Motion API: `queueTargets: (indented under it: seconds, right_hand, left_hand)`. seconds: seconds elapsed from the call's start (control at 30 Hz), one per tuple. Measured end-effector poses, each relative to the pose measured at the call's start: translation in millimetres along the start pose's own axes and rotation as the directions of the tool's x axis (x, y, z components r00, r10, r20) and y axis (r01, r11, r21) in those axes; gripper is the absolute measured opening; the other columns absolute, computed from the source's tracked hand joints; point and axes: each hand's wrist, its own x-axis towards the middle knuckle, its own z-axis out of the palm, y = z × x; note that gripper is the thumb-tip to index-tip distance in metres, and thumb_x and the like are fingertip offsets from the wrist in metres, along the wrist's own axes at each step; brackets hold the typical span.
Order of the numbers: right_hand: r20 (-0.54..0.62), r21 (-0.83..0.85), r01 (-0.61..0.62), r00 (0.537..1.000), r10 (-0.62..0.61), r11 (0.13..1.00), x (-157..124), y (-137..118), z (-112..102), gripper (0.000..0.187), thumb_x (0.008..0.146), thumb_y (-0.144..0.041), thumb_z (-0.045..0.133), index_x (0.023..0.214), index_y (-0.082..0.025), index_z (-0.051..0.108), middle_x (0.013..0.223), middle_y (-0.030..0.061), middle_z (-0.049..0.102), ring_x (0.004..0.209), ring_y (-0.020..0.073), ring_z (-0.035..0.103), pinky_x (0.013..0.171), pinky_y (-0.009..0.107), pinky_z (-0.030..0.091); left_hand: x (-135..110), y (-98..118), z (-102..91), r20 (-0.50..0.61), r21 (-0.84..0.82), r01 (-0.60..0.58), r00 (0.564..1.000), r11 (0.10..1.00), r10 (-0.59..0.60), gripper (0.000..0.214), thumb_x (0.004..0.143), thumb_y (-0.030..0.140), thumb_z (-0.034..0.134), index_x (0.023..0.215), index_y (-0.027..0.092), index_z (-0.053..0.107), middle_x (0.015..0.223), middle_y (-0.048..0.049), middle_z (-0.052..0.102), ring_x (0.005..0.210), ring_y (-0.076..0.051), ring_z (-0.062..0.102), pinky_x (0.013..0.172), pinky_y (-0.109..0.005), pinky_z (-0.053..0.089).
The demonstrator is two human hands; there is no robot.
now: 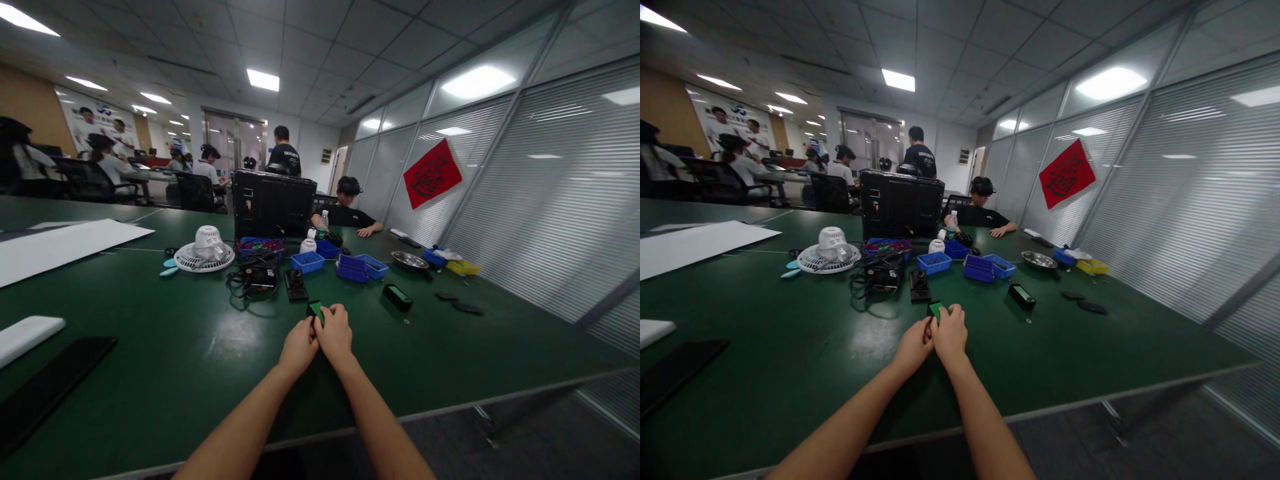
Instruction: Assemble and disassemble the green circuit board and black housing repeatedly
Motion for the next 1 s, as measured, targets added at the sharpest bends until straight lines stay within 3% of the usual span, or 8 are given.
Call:
queueTargets:
  seconds: [0.43,0.6,0.8,1.0]
  right_hand:
    - [0.036,0.033,-0.023,0.999,0.022,0.999,2.3,9.2,-4.8,0.031,0.083,-0.029,0.043,0.108,-0.023,0.061,0.11,0.0086,0.052,0.101,0.024,0.042,0.081,0.033,0.036]
    - [0.118,0.15,-0.116,0.988,0.098,0.982,5.5,14.0,1.6,0.041,0.082,-0.034,0.044,0.118,-0.017,0.052,0.108,0.0104,0.055,0.099,0.0218,0.049,0.082,0.028,0.037]
    - [0.142,0.423,-0.076,0.99,0.017,0.903,5.4,13.4,9.1,0.034,0.085,-0.041,0.038,0.099,-0.017,0.059,0.094,0.0065,0.061,0.086,0.0168,0.056,0.075,0.023,0.04]
    - [0.156,0.594,-0.035,0.985,-0.072,0.804,4.9,13.4,17.4,0.035,0.086,-0.041,0.033,0.091,-0.019,0.06,0.085,0.0028,0.065,0.078,0.0149,0.059,0.071,0.023,0.043]
  left_hand:
    - [1.2,-6.6,4.8,0.022,0.017,0.01,1.0,1.0,-0.01,0.048,0.071,0.019,0.054,0.119,0.016,0.045,0.086,-0.0018,0.056,0.066,-0.01,0.051,0.07,-0.024,0.043]
    - [0.3,-5.3,3.4,-0.002,-0.008,0.011,1.0,1.0,-0.011,0.047,0.072,0.021,0.054,0.118,0.015,0.046,0.091,-0.0037,0.056,0.069,-0.011,0.053,0.072,-0.024,0.044]
    - [0.9,-5.6,0.8,-0.13,-0.004,0.026,0.991,1.0,-0.026,0.051,0.069,0.033,0.059,0.116,0.016,0.047,0.106,-0.0084,0.051,0.099,-0.019,0.051,0.088,-0.031,0.04]
    - [-0.7,-5.8,-2.5,-0.241,0.109,0.085,0.969,0.99,-0.057,0.061,0.07,0.037,0.059,0.123,0.013,0.041,0.108,-0.0107,0.049,0.103,-0.022,0.048,0.09,-0.034,0.038]
